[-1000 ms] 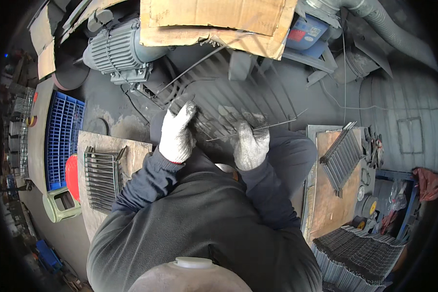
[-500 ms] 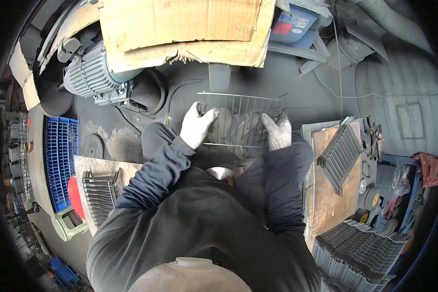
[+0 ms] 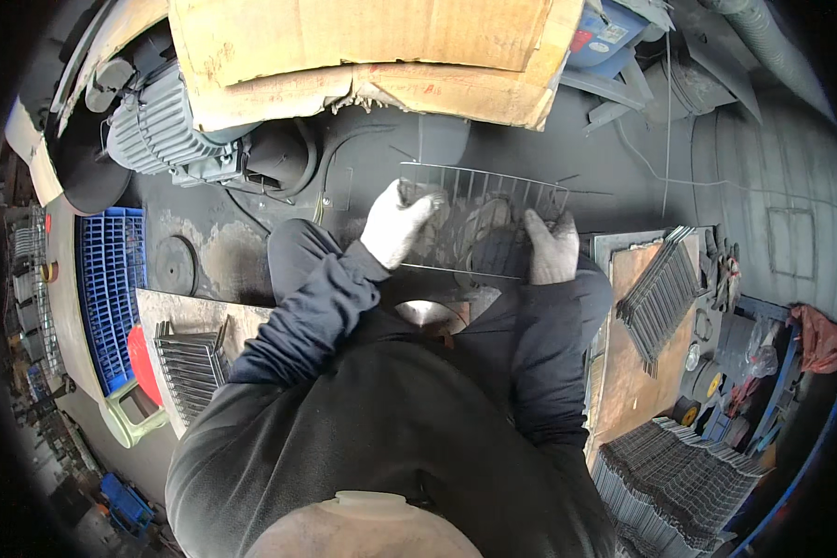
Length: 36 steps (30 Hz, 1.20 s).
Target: Inspecting and handling small wire metal grates.
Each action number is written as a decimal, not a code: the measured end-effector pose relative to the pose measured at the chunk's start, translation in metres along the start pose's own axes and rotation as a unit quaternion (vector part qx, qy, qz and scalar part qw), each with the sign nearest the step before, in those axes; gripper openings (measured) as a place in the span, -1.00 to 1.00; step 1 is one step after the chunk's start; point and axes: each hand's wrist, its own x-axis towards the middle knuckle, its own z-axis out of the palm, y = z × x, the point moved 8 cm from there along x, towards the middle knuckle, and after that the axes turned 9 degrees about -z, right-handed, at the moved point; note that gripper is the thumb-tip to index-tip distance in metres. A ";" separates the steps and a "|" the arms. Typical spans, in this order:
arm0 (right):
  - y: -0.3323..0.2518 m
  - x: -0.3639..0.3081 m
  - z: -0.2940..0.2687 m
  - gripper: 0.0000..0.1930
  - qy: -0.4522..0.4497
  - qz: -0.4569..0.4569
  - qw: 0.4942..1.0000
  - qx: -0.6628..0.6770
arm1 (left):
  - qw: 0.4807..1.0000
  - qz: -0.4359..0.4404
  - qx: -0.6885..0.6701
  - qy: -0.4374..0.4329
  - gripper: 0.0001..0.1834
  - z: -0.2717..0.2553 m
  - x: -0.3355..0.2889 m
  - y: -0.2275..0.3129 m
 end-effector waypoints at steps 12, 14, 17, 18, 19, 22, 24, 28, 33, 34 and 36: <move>0.027 0.001 0.033 -0.67 -0.053 0.000 0.994 -0.097 | 0.995 -0.077 -0.061 -0.028 -0.62 -0.039 -0.016 0.037; 0.011 0.004 0.007 -0.68 -0.011 0.019 1.000 -0.007 | 1.000 -0.002 0.004 0.018 -0.72 -0.014 -0.002 0.005; 0.009 0.014 -0.008 -0.69 -0.010 0.001 1.000 0.006 | 0.996 -0.017 -0.076 -0.035 -0.65 0.006 -0.002 -0.002; 0.013 0.016 0.000 -0.70 -0.044 0.004 0.998 -0.034 | 0.999 -0.028 -0.037 -0.019 -0.65 -0.004 -0.006 0.007; 0.017 0.017 0.015 -0.72 -0.077 0.006 0.994 -0.076 | 0.999 -0.039 0.001 -0.005 -0.64 -0.022 -0.011 0.017; 0.064 0.012 0.074 -0.73 -0.121 -0.010 0.992 -0.021 | 0.982 -0.162 -0.093 0.001 -0.66 -0.088 -0.017 -0.026; 0.079 0.013 0.075 -0.73 -0.120 0.005 0.991 -0.061 | 0.978 -0.174 -0.112 -0.011 -0.62 -0.097 -0.019 -0.029; 0.031 0.007 0.031 -0.70 -0.082 0.092 0.991 -0.044 | 0.972 -0.176 -0.144 -0.063 -0.75 -0.036 -0.016 0.021; -0.014 -0.021 -0.012 -0.64 -0.043 0.125 0.991 -0.006 | 0.960 -0.187 -0.168 -0.126 -0.71 -0.001 -0.010 0.007; -0.010 -0.024 -0.015 -0.63 -0.052 0.131 0.990 -0.009 | 0.962 -0.198 -0.156 -0.105 -0.71 -0.014 -0.014 0.015; 0.018 -0.017 0.008 -0.63 -0.116 0.117 0.979 -0.118 | 0.955 -0.240 -0.154 -0.085 -0.70 -0.044 -0.023 0.035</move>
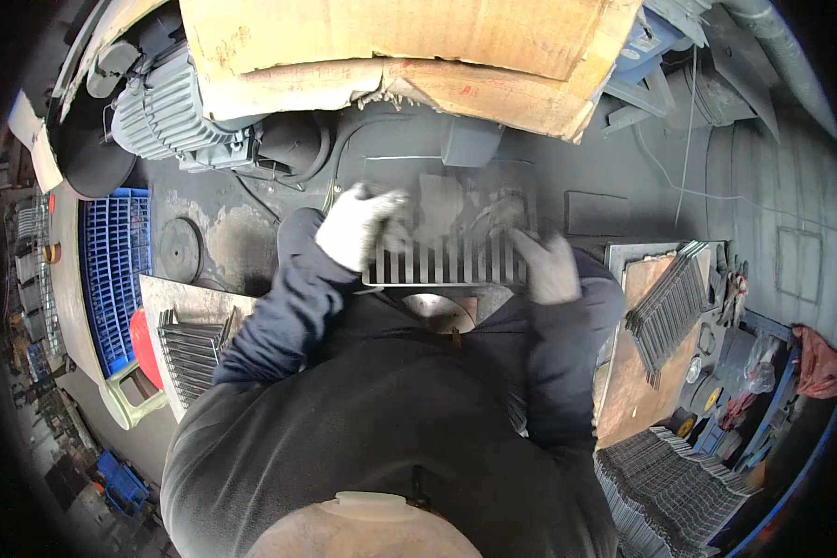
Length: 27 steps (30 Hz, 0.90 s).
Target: Inspecting and handling small wire metal grates.
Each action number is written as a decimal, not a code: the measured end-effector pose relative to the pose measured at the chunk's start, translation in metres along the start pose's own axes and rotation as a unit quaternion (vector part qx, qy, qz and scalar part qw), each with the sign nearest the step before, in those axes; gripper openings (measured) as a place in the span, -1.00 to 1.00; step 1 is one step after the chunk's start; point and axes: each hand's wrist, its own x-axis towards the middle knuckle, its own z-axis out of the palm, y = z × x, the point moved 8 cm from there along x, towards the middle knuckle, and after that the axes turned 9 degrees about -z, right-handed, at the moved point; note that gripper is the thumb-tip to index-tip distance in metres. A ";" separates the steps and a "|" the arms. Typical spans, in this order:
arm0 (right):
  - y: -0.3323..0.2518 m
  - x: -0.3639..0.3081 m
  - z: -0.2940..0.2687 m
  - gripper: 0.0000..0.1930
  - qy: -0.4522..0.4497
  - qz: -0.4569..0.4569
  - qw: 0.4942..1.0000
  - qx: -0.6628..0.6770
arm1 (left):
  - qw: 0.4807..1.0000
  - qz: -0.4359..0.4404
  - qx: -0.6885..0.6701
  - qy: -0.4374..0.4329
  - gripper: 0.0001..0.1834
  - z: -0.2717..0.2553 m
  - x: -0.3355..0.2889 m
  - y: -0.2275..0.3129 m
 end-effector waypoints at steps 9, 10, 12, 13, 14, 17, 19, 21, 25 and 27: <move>-0.005 -0.051 -0.036 -0.68 0.129 -0.026 0.991 0.014 | 0.982 0.003 0.100 -0.161 -0.59 0.042 0.031 -0.009; -0.009 -0.060 -0.053 -0.67 0.118 -0.041 0.992 0.023 | 0.990 -0.022 0.085 -0.107 -0.64 0.059 0.020 -0.005; -0.025 -0.063 -0.053 -0.65 0.104 -0.062 0.992 0.035 | 0.988 0.079 0.110 -0.075 -0.70 0.054 0.049 -0.026; -0.034 -0.060 -0.044 -0.64 0.114 -0.071 0.991 0.029 | 0.983 0.103 0.126 -0.086 -0.71 0.056 0.047 -0.020; -0.039 -0.052 -0.032 -0.62 0.120 -0.080 0.989 0.024 | 0.986 0.090 0.117 -0.084 -0.70 0.043 0.042 -0.016; 0.003 0.000 0.031 -0.70 -0.019 0.026 0.998 -0.057 | 0.987 0.105 0.118 -0.040 -0.66 -0.044 0.012 -0.006; 0.015 0.014 0.105 -0.67 -0.070 -0.090 0.993 -0.011 | 0.997 0.021 -0.013 0.066 -0.72 -0.100 -0.030 0.005; -0.018 -0.017 0.164 -0.75 -0.088 -0.127 0.987 0.052 | 0.988 0.058 -0.032 0.138 -0.78 -0.147 -0.081 0.016; -0.037 -0.053 0.175 -0.65 -0.168 -0.159 0.967 -0.103 | 0.960 0.161 0.049 0.224 -0.84 -0.166 -0.166 0.035; -0.057 -0.064 0.154 -0.49 -0.036 -0.207 0.969 -0.134 | 0.942 0.203 0.146 0.225 -0.80 -0.134 -0.203 0.047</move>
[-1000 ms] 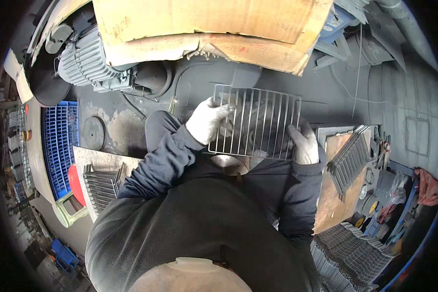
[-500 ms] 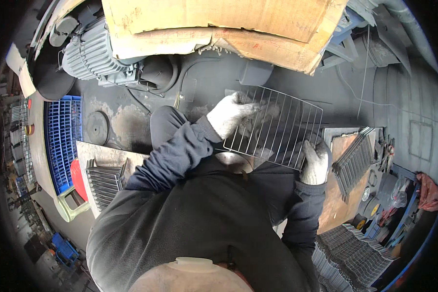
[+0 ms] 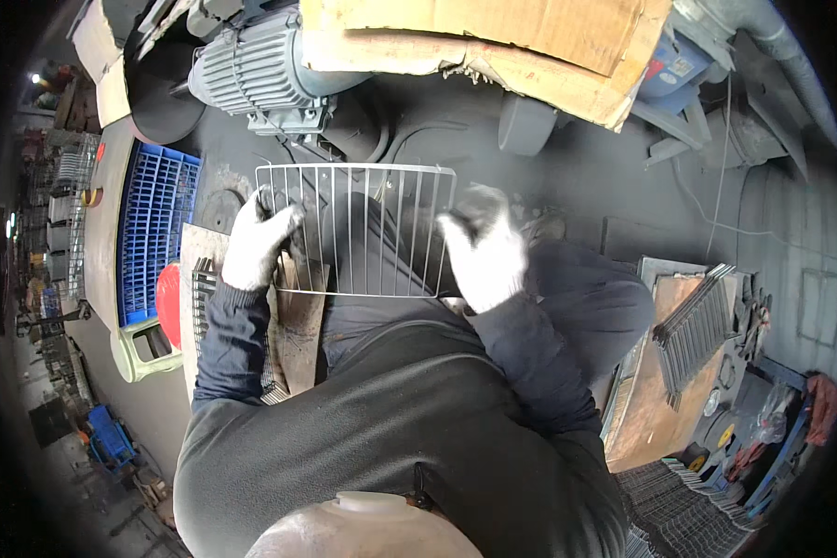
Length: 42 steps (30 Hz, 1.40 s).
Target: Inspecting and handling small wire metal grates.
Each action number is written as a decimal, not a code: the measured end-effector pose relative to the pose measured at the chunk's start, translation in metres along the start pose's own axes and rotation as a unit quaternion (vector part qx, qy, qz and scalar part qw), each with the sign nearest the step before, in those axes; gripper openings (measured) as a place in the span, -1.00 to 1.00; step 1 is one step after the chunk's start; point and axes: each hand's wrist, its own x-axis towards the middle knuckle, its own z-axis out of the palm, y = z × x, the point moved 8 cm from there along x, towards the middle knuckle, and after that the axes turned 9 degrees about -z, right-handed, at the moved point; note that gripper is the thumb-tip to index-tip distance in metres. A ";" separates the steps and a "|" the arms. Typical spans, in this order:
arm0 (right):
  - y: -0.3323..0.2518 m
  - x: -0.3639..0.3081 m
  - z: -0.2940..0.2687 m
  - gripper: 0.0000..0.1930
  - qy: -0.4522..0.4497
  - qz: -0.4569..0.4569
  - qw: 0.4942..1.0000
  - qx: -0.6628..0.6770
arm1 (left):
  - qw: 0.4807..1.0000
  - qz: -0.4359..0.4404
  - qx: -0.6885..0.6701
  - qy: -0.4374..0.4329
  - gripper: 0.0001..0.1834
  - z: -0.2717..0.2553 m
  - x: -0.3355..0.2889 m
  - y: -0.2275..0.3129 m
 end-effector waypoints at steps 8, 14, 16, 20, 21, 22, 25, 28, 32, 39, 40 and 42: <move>-0.114 -0.030 -0.003 -0.70 -0.239 -0.235 0.931 -0.146 | 0.799 0.344 0.485 -0.089 -0.60 0.128 -0.087 0.072; -0.048 -0.047 -0.091 -0.76 0.183 -0.130 0.941 0.255 | 0.873 0.405 0.134 0.237 -0.07 0.094 -0.089 0.079; -0.020 -0.053 -0.103 -0.75 0.199 -0.075 0.911 0.352 | 0.909 0.360 0.096 0.187 -0.03 0.099 -0.074 0.049; -0.004 -0.065 -0.108 -0.73 0.222 0.024 0.856 0.466 | 0.982 0.108 -0.135 -0.078 -0.20 0.141 -0.067 -0.010; -0.003 -0.067 -0.109 -0.73 0.223 0.023 0.856 0.465 | 0.989 0.080 -0.092 -0.087 -0.27 0.146 -0.071 -0.012; -0.001 -0.069 -0.110 -0.70 0.220 0.023 0.863 0.453 | 0.989 0.080 -0.093 -0.087 -0.27 0.148 -0.069 -0.014; -0.004 -0.073 -0.109 -0.65 0.209 0.027 0.878 0.430 | 0.990 0.085 -0.095 -0.064 -0.28 0.147 -0.057 -0.026; -0.006 -0.078 -0.096 -0.56 0.189 0.107 0.852 0.477 | 0.980 0.110 -0.161 0.046 -0.23 0.141 -0.060 -0.027; 0.034 -0.090 -0.089 -0.49 0.238 0.147 0.833 0.477 | 0.967 -0.037 -0.169 -0.187 -0.21 0.174 -0.052 -0.057; 0.029 -0.092 -0.110 -0.43 -0.019 0.038 0.901 0.433 | 0.913 -0.090 -0.324 -0.232 -0.68 0.175 -0.012 -0.084; 0.023 -0.095 -0.114 -0.38 -0.111 0.009 0.895 0.432 | 0.898 -0.116 -0.338 -0.256 -0.71 0.174 -0.011 -0.074; 0.037 -0.087 -0.126 -0.38 -0.183 0.032 0.920 0.345 | 0.885 -0.166 -0.341 -0.270 -0.72 0.171 -0.005 -0.065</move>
